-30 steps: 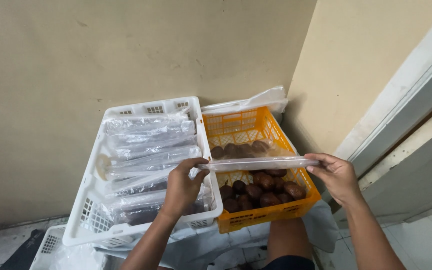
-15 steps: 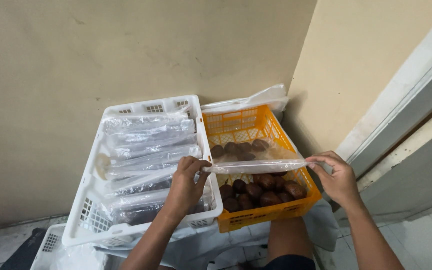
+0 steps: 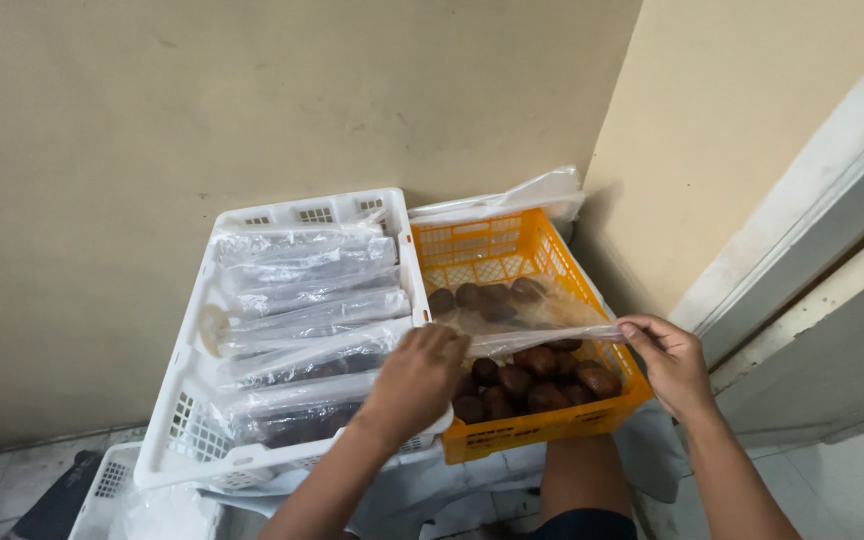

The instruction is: Packing salak fruit from a bulk crate into individual plastic bags and organizing them into a secondary crate.

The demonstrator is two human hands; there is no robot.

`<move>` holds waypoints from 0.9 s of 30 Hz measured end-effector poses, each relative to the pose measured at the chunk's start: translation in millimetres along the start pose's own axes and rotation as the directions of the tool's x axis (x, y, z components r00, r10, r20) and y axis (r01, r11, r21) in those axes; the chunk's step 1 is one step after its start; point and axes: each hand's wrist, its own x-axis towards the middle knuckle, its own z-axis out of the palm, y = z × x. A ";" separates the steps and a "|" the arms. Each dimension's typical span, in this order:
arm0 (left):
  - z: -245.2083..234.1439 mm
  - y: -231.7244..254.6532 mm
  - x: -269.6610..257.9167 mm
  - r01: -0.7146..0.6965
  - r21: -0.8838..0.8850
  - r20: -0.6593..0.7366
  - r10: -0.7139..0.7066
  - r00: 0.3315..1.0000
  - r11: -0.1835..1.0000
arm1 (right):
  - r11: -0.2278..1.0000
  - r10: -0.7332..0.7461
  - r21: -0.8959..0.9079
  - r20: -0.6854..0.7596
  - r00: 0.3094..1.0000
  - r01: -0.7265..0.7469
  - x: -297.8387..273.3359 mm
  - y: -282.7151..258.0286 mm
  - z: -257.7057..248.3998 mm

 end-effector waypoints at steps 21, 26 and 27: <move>24.1 69.4 13.6 0.056 0.308 0.217 -0.127 0.968 0.950 | 0.609 -0.313 -0.471 0.597 0.739 0.638 -58.2 -41.5 40.6; 21.8 64.3 11.5 0.050 0.344 0.283 -0.154 0.947 0.938 | 0.631 -0.208 -0.552 0.557 0.804 0.545 -46.5 -9.2 26.8; 21.6 62.4 12.2 0.051 0.322 0.323 -0.160 0.933 0.945 | 0.649 -0.163 -0.563 0.554 0.817 0.512 -44.3 -8.1 24.5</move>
